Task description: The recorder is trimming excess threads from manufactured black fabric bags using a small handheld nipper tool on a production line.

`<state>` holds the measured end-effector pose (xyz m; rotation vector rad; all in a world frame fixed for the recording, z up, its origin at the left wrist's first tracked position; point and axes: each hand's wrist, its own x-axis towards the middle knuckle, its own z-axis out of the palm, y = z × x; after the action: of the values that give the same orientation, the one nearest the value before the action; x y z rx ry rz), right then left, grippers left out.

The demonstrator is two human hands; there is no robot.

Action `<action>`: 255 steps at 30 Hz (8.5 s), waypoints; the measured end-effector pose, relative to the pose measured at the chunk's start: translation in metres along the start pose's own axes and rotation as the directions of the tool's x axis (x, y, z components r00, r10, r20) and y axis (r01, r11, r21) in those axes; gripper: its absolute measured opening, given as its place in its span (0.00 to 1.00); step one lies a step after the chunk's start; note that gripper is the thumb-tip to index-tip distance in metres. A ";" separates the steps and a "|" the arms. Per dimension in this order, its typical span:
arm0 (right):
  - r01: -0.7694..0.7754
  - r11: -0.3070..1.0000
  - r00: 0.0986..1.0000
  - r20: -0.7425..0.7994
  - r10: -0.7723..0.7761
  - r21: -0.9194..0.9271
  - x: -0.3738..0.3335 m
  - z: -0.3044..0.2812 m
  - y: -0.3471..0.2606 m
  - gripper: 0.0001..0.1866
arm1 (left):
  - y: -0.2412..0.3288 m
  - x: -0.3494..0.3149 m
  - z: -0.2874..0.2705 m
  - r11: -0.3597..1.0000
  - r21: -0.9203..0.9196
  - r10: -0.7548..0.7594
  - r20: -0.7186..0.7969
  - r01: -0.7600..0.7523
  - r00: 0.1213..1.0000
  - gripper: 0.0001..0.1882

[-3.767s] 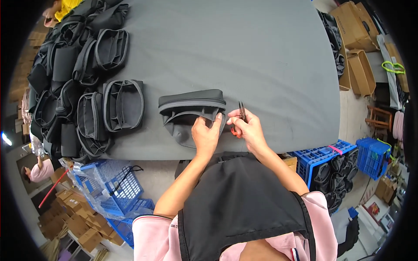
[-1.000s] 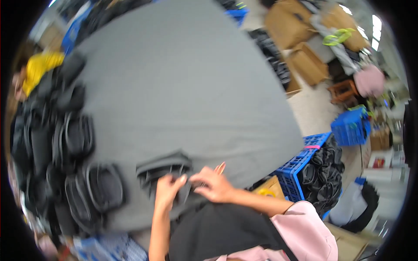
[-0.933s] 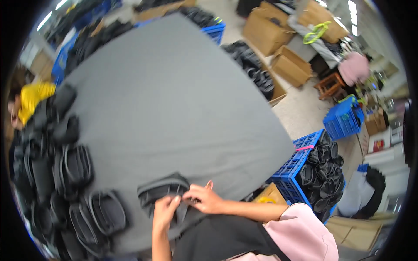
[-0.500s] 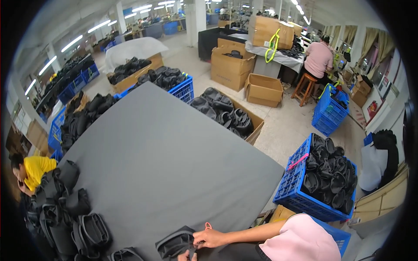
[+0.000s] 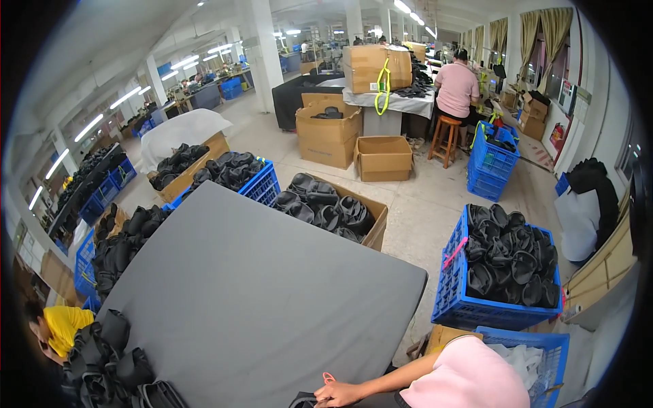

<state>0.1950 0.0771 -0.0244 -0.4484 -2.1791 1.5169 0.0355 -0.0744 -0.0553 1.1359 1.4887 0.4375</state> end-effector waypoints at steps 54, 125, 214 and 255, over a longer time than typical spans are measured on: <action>-0.306 0.907 0.942 -0.048 0.333 0.290 0.003 -0.032 -0.071 0.12 | 0.118 -0.039 -0.003 0.255 -0.912 -0.203 -0.376 -0.322 0.904 0.15; -0.538 0.819 0.836 0.007 0.548 0.200 0.010 0.003 -0.010 0.12 | 0.062 0.043 -0.058 0.785 -0.612 -0.390 -0.371 0.094 0.843 0.17; -0.726 0.687 0.675 0.156 0.721 -0.033 0.070 0.019 0.003 0.13 | 0.066 0.029 -0.045 0.938 0.029 -0.316 -0.342 0.346 0.885 0.16; -0.133 0.991 0.980 0.145 0.135 -0.023 0.050 -0.031 -0.027 0.13 | 0.077 -0.008 -0.058 0.893 -0.450 -0.055 -0.151 -0.019 0.987 0.18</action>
<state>0.1691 0.1175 0.0184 -0.5122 -2.3131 1.6547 0.0128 -0.0271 0.0253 0.7285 1.4332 0.8307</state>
